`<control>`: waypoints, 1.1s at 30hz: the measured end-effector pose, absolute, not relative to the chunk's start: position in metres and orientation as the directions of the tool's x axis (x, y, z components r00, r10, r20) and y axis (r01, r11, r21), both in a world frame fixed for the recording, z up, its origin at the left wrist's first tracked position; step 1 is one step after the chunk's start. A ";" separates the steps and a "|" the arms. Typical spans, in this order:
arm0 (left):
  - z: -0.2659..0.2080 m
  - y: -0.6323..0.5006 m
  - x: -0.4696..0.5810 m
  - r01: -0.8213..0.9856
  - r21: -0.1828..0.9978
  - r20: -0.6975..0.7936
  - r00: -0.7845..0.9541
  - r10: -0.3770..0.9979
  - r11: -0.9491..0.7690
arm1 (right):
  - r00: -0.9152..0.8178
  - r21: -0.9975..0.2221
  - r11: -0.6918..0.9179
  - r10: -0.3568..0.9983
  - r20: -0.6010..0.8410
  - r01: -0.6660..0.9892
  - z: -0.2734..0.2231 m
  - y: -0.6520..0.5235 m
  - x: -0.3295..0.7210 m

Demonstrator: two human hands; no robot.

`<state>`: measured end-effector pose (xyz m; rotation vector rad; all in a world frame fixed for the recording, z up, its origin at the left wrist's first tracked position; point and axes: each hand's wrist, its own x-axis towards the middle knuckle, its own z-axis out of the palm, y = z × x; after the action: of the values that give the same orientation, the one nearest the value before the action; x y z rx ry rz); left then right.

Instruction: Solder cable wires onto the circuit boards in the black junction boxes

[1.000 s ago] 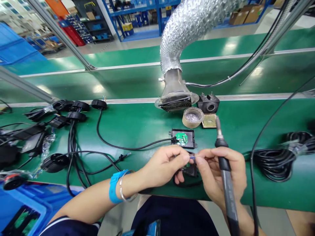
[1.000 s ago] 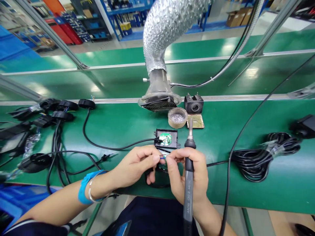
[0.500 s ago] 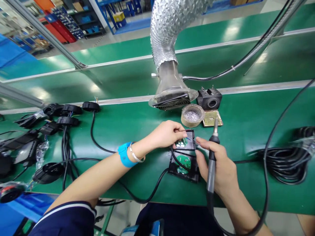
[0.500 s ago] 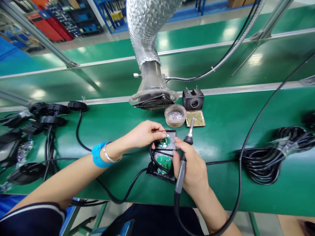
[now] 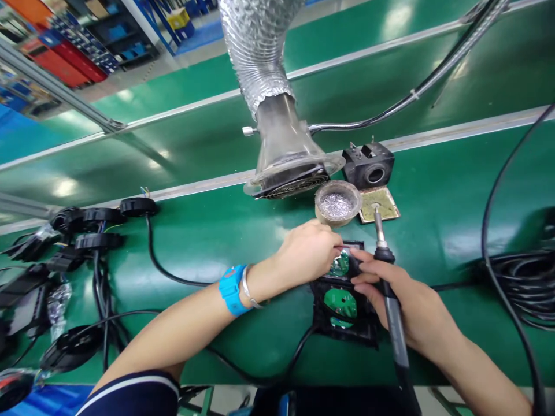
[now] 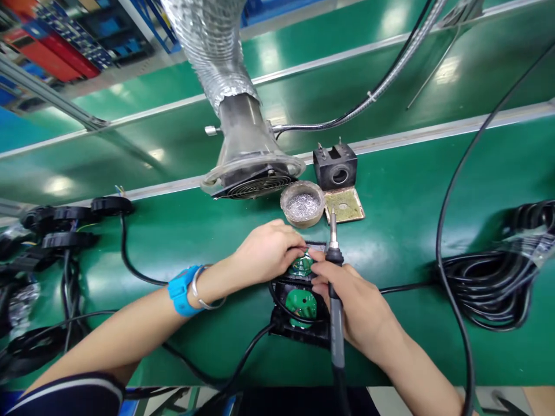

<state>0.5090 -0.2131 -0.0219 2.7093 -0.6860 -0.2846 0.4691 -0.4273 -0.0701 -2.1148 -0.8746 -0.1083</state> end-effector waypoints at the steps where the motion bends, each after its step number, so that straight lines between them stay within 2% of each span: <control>1: -0.025 -0.214 0.508 -0.435 0.355 -0.117 0.858 -0.501 -0.828 | 0.744 -0.663 -0.399 0.552 0.378 0.633 -0.070 -0.429 0.470; 5: -0.031 -0.215 0.499 -0.400 0.350 -0.145 0.870 -0.471 -0.847 | 0.720 -0.650 -0.370 0.552 0.421 0.664 -0.072 -0.429 0.475; 9: -0.029 -0.217 0.495 -0.355 0.341 -0.096 0.908 -0.408 -0.871 | 0.714 -0.592 -0.413 0.512 0.477 0.692 -0.067 -0.429 0.474; 13: -0.029 -0.220 0.496 -0.313 0.311 -0.119 0.924 -0.364 -0.897 | 0.793 -0.639 -0.472 0.332 0.510 0.608 -0.046 -0.441 0.463; 15: -0.028 -0.220 0.497 -0.323 0.303 -0.133 0.917 -0.375 -0.897 | 0.833 -0.674 -0.493 0.270 0.484 0.551 -0.033 -0.447 0.457; 18: -0.025 -0.220 0.500 -0.365 0.277 -0.150 0.897 -0.415 -0.889 | 0.865 -0.713 -0.490 0.291 0.409 0.502 -0.022 -0.448 0.452; 23: -0.021 -0.223 0.501 -0.407 0.209 -0.169 0.880 -0.443 -0.889 | 0.830 -0.704 -0.441 0.254 0.496 0.556 -0.034 -0.435 0.454; 33: -0.022 -0.224 0.500 -0.418 0.167 -0.160 0.882 -0.443 -0.893 | 0.839 -0.720 -0.432 0.304 0.451 0.543 -0.046 -0.432 0.459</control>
<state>0.4996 -0.2238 -0.0224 2.9229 -0.6719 -0.2940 0.4589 -0.4317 -0.0455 -2.0505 -0.6211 -0.3120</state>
